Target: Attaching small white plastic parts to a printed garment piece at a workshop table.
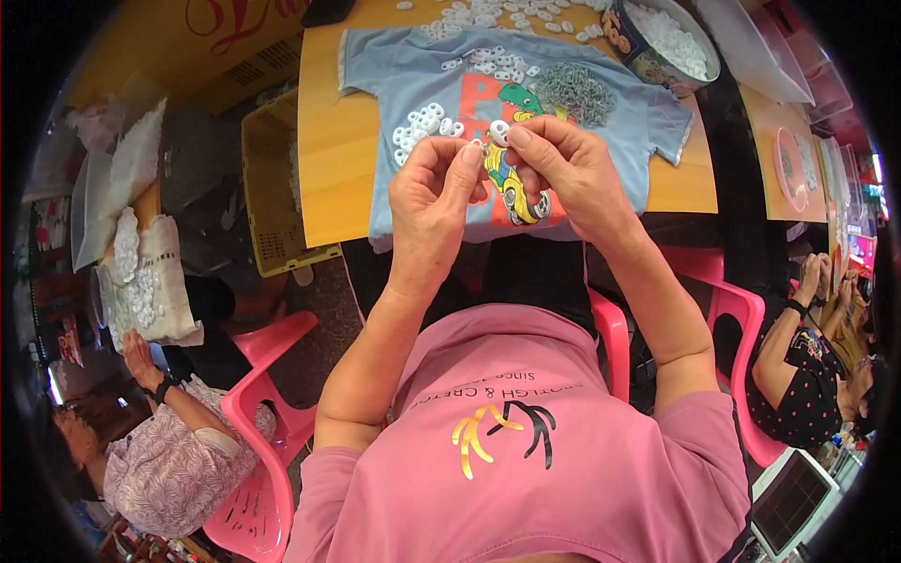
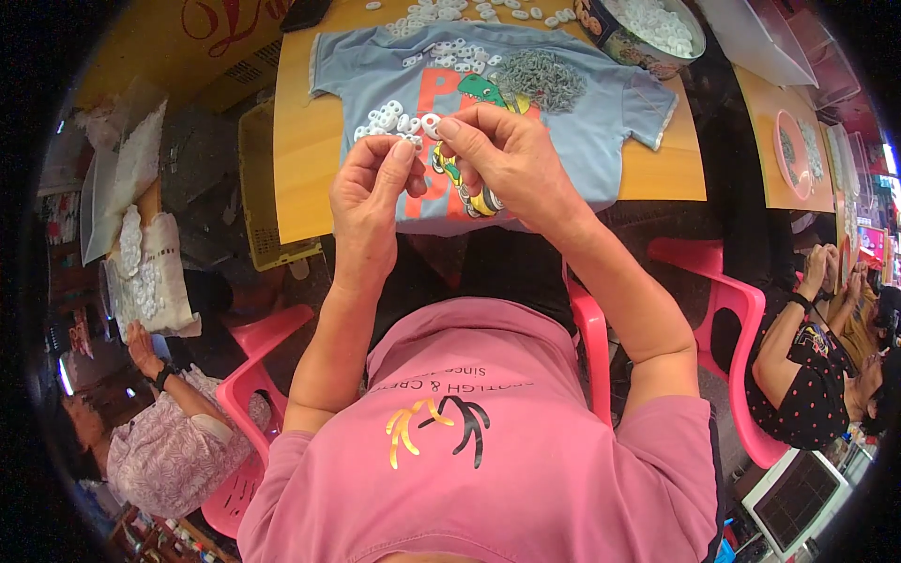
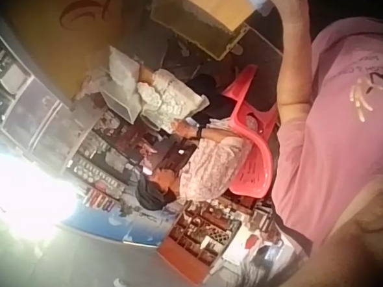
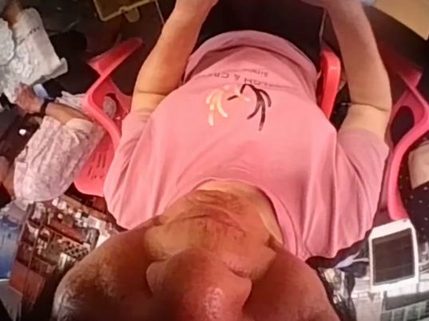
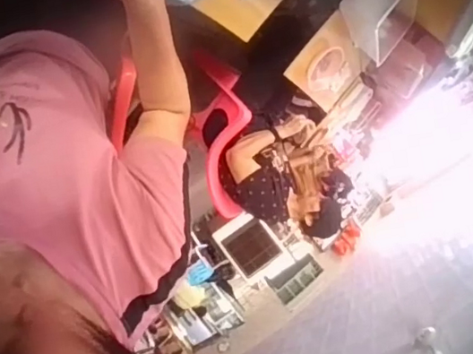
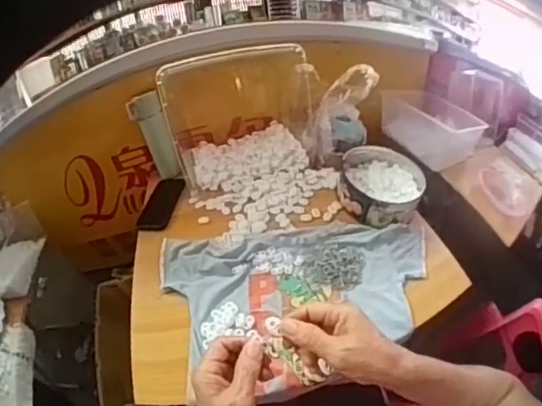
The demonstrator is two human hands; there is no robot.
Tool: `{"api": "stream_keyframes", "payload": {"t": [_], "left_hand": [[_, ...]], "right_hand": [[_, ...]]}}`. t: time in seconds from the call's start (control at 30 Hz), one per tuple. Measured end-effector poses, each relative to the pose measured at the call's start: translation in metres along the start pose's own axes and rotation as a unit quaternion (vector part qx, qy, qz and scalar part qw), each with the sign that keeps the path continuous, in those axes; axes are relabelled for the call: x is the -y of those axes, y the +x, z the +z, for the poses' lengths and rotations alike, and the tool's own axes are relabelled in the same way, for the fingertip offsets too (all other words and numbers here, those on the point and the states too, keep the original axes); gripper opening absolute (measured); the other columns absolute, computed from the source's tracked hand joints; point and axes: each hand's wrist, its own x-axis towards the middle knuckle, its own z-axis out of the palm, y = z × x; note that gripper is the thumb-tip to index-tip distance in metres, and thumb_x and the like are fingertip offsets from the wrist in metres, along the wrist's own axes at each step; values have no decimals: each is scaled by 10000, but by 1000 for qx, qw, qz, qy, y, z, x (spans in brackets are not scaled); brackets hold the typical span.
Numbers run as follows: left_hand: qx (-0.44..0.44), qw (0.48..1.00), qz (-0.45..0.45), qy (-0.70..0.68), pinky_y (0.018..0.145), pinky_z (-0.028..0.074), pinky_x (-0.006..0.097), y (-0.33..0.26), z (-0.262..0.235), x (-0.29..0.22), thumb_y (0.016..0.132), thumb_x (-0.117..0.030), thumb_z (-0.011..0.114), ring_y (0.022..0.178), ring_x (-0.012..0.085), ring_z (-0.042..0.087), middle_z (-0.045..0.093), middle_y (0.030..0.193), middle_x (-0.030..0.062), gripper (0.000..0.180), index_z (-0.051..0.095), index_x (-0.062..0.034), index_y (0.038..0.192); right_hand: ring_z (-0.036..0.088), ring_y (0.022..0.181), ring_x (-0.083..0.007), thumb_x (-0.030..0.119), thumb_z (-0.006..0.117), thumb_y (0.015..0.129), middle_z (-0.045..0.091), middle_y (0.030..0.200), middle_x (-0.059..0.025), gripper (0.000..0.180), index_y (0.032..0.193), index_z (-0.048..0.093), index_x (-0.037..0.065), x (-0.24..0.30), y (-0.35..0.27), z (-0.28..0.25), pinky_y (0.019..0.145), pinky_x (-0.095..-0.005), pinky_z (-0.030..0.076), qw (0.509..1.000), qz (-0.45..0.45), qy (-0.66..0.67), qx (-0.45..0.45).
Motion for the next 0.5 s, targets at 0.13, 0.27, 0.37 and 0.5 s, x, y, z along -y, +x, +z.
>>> {"api": "stream_keyframes", "payload": {"t": [0.13, 0.27, 0.37, 0.5], "left_hand": [[-8, 1000, 2, 1, 624, 487, 208, 1, 0, 1, 957, -149, 610, 690, 61, 569, 615, 811, 21, 153, 589, 1, 940], [-5, 1000, 3, -4, 622, 484, 207, 0, 0, -2, 956, -152, 612, 686, 58, 565, 611, 809, 16, 155, 588, -1, 934], [-1, 1000, 4, -6, 622, 482, 204, -1, 1, -3, 956, -152, 614, 683, 56, 562, 609, 807, 12, 154, 588, -2, 932], [-3, 1000, 1, -6, 619, 479, 202, 0, 2, -4, 956, -152, 614, 684, 54, 561, 608, 802, 9, 152, 588, -4, 932]], "right_hand": [[513, 585, -37, 220, 590, 974, 618, 832, -18, 253, 1039, 651, -17, 1, 0, 0, 503, -186, 423, 1000, -10, -18, 3], [518, 595, -38, 224, 593, 973, 619, 832, -22, 261, 1039, 651, -22, 2, 0, 0, 510, -190, 425, 997, -24, -72, -2], [524, 602, -39, 227, 592, 974, 621, 836, -25, 263, 1039, 648, -21, 2, 1, -1, 514, -192, 430, 998, -21, -54, -2], [530, 605, -42, 231, 587, 977, 623, 838, -29, 265, 1045, 644, -18, 1, 0, -2, 517, -193, 437, 1000, -13, -28, 6]]}}
